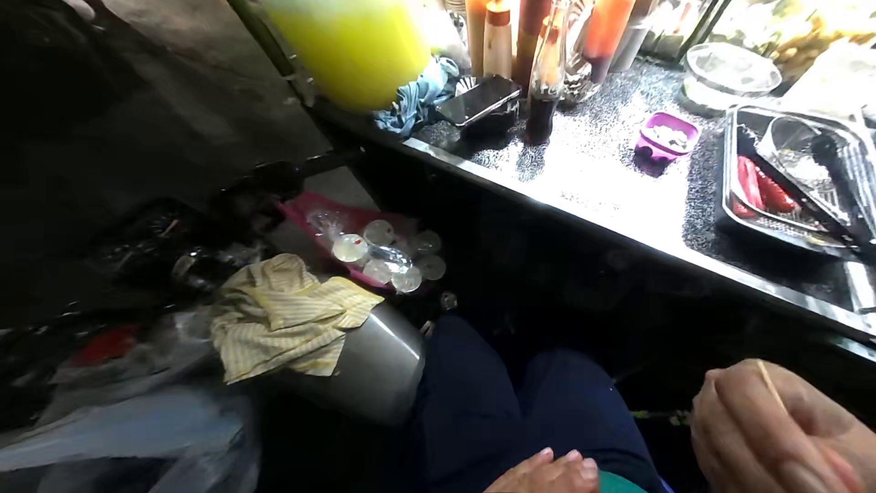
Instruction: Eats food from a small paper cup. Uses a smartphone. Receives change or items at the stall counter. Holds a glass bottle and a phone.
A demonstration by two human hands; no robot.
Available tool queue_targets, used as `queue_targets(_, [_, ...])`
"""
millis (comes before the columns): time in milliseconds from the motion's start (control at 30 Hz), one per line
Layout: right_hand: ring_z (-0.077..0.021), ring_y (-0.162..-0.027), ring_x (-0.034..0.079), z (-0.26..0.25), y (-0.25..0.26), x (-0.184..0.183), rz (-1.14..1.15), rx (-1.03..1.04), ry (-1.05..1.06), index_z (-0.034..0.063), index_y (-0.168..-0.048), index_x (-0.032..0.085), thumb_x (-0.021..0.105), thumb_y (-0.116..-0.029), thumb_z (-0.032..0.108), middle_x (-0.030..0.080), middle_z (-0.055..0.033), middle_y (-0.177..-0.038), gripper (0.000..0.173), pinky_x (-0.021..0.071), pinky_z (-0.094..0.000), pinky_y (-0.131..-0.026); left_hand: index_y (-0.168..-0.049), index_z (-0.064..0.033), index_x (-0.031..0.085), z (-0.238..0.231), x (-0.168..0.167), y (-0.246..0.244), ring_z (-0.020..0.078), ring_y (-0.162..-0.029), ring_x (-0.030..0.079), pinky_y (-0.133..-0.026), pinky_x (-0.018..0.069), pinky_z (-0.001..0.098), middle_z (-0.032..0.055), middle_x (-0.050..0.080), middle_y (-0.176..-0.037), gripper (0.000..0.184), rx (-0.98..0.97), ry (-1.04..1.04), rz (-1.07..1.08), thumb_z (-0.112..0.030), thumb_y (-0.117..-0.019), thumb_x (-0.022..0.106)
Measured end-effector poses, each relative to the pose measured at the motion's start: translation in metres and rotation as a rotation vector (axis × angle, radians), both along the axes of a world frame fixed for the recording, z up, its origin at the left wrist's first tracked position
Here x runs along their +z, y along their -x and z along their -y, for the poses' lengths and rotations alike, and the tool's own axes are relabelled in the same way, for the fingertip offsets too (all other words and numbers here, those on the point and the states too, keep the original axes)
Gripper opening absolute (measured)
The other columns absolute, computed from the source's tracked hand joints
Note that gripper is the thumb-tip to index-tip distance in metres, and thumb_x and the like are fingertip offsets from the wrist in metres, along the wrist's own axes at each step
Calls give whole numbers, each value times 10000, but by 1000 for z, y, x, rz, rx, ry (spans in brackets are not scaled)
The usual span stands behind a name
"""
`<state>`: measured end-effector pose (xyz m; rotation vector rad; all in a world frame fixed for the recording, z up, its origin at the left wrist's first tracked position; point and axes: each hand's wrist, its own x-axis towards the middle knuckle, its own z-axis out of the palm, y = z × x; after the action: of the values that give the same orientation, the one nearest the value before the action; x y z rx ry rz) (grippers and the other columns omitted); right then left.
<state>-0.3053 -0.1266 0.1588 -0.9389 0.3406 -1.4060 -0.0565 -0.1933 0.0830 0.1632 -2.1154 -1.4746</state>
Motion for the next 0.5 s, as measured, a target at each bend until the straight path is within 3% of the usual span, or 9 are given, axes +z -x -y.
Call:
queue_targets(133, [-49,-782,722,22,13,-23,-37,-312,-19,78,-1078,722,526,-1060,208,752,1,-910,236,597,-181,-698,-1342,96,546,2,-5,-2,172,-1276,608,-1134,452,334,204,666,-1297,594,149,-51,50,-222,-897,778])
queue_targets(233, [-93,-842,739,36,20,-41,-269,-570,88,97,-1089,727,529,-1067,228,760,-25,-948,238,621,-243,-797,-1351,60,563,8,-18,2,62,-1202,633,-1044,528,252,109,690,-1275,692,363,-44,83,-224,-801,871])
queue_targets(333, [-95,-867,732,32,15,-41,-532,-770,195,157,-1113,711,491,-1087,271,747,24,-976,249,629,-271,-796,-1346,24,577,14,-33,8,11,-1180,634,-1016,535,197,53,699,-1259,730,523,48,94,-279,-760,890])
queue_targets(500, [-96,-923,726,29,5,-42,-743,-790,329,174,-1140,671,447,-1109,276,726,55,-1037,248,636,-279,-803,-1335,57,572,23,-36,15,18,-1192,629,-1034,517,189,78,694,-1264,729,586,54,85,-264,-760,884])
